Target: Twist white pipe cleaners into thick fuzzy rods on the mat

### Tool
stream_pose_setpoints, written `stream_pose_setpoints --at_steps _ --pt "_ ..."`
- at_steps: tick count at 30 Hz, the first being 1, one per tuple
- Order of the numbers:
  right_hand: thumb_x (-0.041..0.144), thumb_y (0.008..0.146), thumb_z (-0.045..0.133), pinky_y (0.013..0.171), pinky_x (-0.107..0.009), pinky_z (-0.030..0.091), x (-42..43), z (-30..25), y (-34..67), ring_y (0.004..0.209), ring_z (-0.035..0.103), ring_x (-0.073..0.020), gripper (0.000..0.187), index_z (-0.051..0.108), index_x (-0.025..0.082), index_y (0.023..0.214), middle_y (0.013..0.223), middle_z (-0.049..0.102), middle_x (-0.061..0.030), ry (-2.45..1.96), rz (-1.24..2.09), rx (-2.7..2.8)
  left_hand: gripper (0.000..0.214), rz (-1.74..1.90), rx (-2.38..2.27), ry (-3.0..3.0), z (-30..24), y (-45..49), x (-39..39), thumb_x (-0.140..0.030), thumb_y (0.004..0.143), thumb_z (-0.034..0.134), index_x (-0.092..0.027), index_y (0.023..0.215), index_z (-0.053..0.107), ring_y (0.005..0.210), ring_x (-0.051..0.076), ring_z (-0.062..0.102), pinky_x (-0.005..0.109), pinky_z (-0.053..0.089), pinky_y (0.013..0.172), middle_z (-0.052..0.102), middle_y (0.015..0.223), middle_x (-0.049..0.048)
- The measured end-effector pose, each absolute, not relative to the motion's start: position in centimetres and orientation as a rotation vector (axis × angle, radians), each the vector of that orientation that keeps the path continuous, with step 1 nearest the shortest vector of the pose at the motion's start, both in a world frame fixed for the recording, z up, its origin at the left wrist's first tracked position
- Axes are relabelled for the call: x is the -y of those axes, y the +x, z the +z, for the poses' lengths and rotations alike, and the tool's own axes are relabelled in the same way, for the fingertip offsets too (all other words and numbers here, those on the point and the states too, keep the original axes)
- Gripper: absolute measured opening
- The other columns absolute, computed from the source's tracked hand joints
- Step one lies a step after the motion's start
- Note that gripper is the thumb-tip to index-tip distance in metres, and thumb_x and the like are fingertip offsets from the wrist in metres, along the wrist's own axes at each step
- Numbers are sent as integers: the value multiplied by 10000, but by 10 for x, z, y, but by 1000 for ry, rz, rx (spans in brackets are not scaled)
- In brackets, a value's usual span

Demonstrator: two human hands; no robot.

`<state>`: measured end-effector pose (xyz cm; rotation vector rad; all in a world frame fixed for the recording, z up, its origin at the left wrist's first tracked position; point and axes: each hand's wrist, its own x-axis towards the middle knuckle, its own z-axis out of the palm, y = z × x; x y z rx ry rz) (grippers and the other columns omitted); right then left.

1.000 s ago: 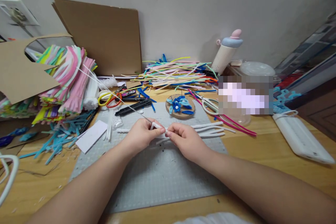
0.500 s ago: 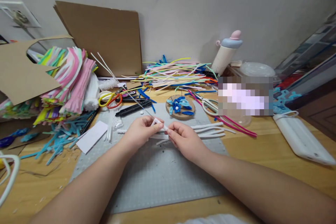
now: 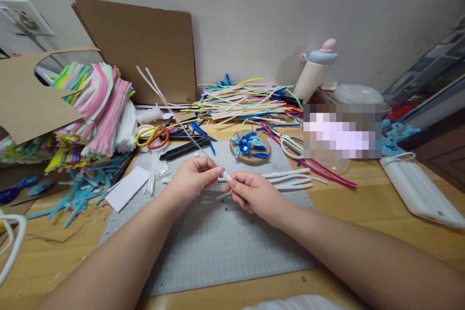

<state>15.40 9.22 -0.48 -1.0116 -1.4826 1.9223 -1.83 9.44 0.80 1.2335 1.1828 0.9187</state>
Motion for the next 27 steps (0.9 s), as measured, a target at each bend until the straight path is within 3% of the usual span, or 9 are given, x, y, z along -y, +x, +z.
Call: stream_pose_setpoints --at_steps 5,13,27 --pt "304 816 503 435 -185 252 -90 -7 157 447 344 -61 242 508 160 622 473 403 60 -1115 1499 1760 265 790 -1339 1305 11 -14 -92 -375 705 633 -123 636 586 420 78 451 202 316 423 548 479 -8" --pt "437 780 537 307 -162 131 -92 -8 155 313 215 -35 256 492 189 736 440 421 91 -994 2141 1313 277 789 -1226 1310 7 -14 -92 -395 695 639 -123 696 585 445 85 470 205 349 440 590 534 12" --pt "430 765 574 308 -142 143 -95 0 155 322 227 -24 270 526 165 774 439 407 93 -971 2017 1296 265 855 -1335 1327 16 -16 -92 -400 700 617 -137 702 577 445 68 374 210 272 453 513 547 -28"
